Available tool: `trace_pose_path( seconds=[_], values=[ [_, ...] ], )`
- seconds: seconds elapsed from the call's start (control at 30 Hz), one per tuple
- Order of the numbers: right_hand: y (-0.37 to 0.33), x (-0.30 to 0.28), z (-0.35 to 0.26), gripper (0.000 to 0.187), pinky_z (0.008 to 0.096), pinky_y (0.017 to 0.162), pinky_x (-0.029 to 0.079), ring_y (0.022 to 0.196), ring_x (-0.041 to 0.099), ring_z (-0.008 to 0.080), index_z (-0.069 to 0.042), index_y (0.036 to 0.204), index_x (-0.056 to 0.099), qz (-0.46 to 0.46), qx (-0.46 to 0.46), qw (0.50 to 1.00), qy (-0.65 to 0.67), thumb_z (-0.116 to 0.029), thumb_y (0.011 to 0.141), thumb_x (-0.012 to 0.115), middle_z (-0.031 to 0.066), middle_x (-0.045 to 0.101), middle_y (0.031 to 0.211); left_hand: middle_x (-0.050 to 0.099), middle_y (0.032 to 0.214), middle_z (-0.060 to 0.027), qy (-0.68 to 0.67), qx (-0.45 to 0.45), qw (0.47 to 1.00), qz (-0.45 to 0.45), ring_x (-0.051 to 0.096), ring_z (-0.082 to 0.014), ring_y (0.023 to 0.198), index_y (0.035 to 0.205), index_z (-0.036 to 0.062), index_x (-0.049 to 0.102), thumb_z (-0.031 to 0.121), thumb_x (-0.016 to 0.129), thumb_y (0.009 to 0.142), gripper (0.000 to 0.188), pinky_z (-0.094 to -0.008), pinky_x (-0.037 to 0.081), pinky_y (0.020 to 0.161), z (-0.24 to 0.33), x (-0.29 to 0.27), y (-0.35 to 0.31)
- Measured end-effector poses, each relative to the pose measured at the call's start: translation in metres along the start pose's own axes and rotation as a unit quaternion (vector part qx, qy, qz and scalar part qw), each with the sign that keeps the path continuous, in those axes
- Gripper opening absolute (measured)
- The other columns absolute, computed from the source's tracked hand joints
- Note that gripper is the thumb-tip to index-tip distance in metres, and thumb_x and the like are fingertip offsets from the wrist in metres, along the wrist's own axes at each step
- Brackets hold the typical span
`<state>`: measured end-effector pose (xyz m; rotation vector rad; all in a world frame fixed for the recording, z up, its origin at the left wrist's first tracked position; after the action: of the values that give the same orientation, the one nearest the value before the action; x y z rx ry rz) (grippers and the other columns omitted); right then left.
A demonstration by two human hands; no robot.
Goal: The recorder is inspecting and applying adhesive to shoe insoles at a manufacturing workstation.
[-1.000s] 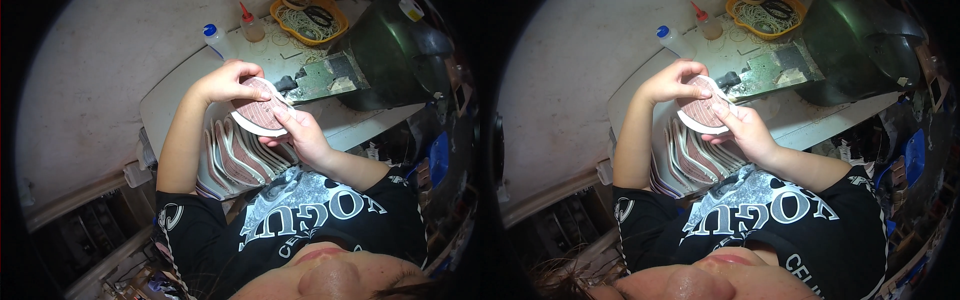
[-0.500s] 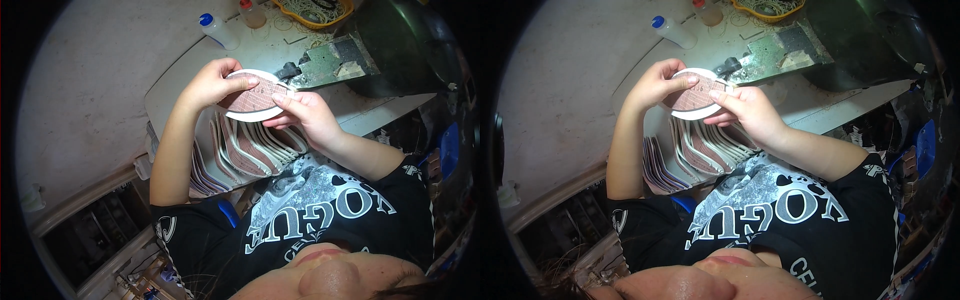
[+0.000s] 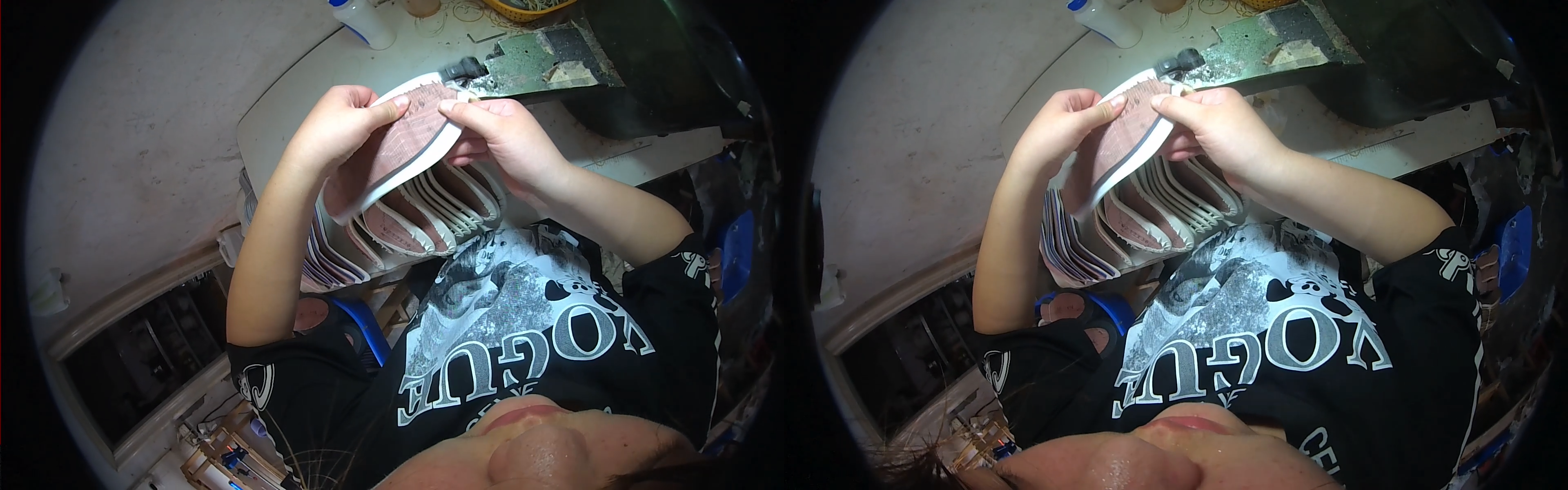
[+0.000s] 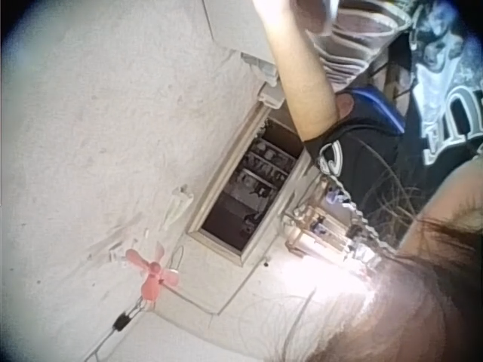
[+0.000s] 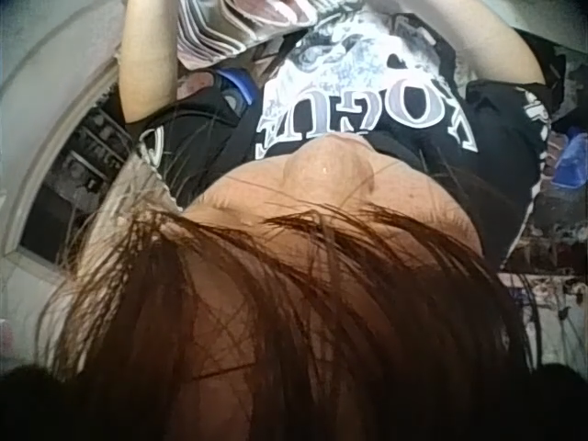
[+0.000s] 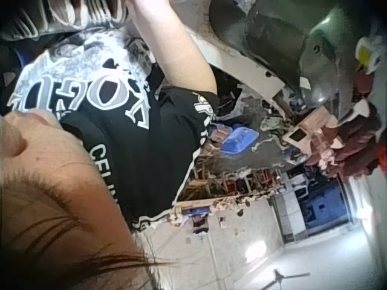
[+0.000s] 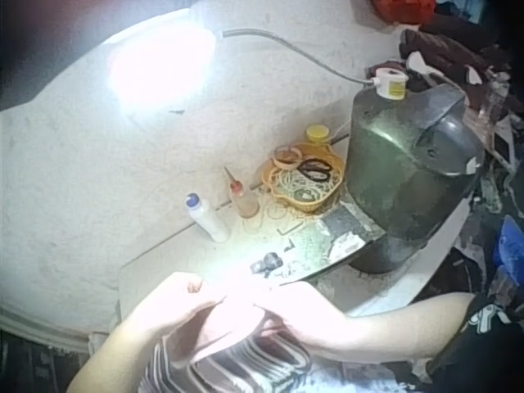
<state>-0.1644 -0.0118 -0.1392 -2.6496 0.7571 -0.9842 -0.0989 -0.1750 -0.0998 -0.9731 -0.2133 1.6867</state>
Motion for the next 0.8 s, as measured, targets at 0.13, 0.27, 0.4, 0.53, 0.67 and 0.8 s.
trace_pose_path(
  seconds=[0.13,0.27,0.4,0.53,0.67,0.8],
  values=[
    [-0.003,0.001,-0.003,0.029,0.0269,0.077,0.05,0.077,0.064,0.0131,0.002,0.093,0.065,-0.015,-0.021,1.0,-0.009,-0.025,0.091,0.057,0.0089,0.068,0.086,0.065,0.075,-0.0055,-0.053,-0.024,0.998,0.0,0.061,-0.0128,0.068,0.084,0.002,0.064,0.042,0.066,0.085,0.04,-0.0254,0.05,0.063,-0.006,0.011,-0.01],
    [-0.012,-0.004,-0.007,0.029,0.0274,0.075,0.051,0.077,0.065,0.0128,0.001,0.096,0.066,-0.046,-0.019,0.998,-0.04,-0.026,0.09,0.059,0.0081,0.069,0.089,0.066,0.073,-0.0086,-0.111,-0.046,0.992,-0.049,0.065,-0.0161,0.061,0.083,0.0014,0.066,0.045,0.063,0.086,0.044,-0.0285,0.055,0.059,-0.011,0.024,-0.013],
    [-0.032,-0.001,0.008,0.031,0.0232,0.07,0.051,0.079,0.064,0.0091,0.0,0.101,0.067,-0.11,0.059,0.979,-0.159,-0.028,0.086,0.067,0.0059,0.069,0.089,0.066,0.068,-0.0122,-0.203,-0.035,0.977,-0.051,0.063,-0.0169,0.051,0.081,-0.0026,0.065,0.043,0.061,0.088,0.047,-0.0252,0.053,0.047,-0.008,0.035,-0.017],
    [-0.031,-0.004,0.02,0.03,0.0245,0.071,0.05,0.08,0.062,0.0091,0.003,0.103,0.066,-0.101,0.039,0.986,-0.125,-0.023,0.088,0.066,0.006,0.068,0.09,0.066,0.067,-0.0153,-0.227,-0.032,0.971,-0.061,0.063,-0.0187,0.048,0.081,-0.0059,0.064,0.041,0.058,0.091,0.048,-0.0248,0.051,0.042,-0.003,0.036,-0.018],
    [-0.028,-0.008,0.01,0.028,0.0236,0.073,0.05,0.081,0.062,0.0087,0.004,0.101,0.066,-0.069,0.004,0.989,-0.13,-0.021,0.089,0.064,0.0075,0.068,0.092,0.065,0.063,-0.0107,-0.216,-0.024,0.97,-0.106,0.06,-0.0132,0.043,0.078,-0.0021,0.064,0.045,0.062,0.088,0.048,-0.0204,0.05,0.042,0.0,0.032,-0.019],
    [-0.018,-0.009,0.007,0.028,0.0227,0.072,0.049,0.08,0.061,0.0086,0.004,0.1,0.066,-0.072,0.018,0.99,-0.12,-0.022,0.09,0.064,0.0079,0.068,0.09,0.062,0.056,-0.007,-0.19,-0.005,0.98,-0.067,0.054,-0.0065,0.038,0.076,-0.0014,0.062,0.037,0.069,0.084,0.039,-0.0153,0.041,0.036,-0.008,0.028,-0.012]
  ],
)
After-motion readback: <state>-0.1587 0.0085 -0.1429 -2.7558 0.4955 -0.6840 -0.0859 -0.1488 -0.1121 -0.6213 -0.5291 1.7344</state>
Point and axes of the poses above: each hand's wrist, its own y-axis towards the middle knuckle, its own x-axis out of the palm, z = x × y, the point moved 6 cm from there along y, towards the middle knuckle
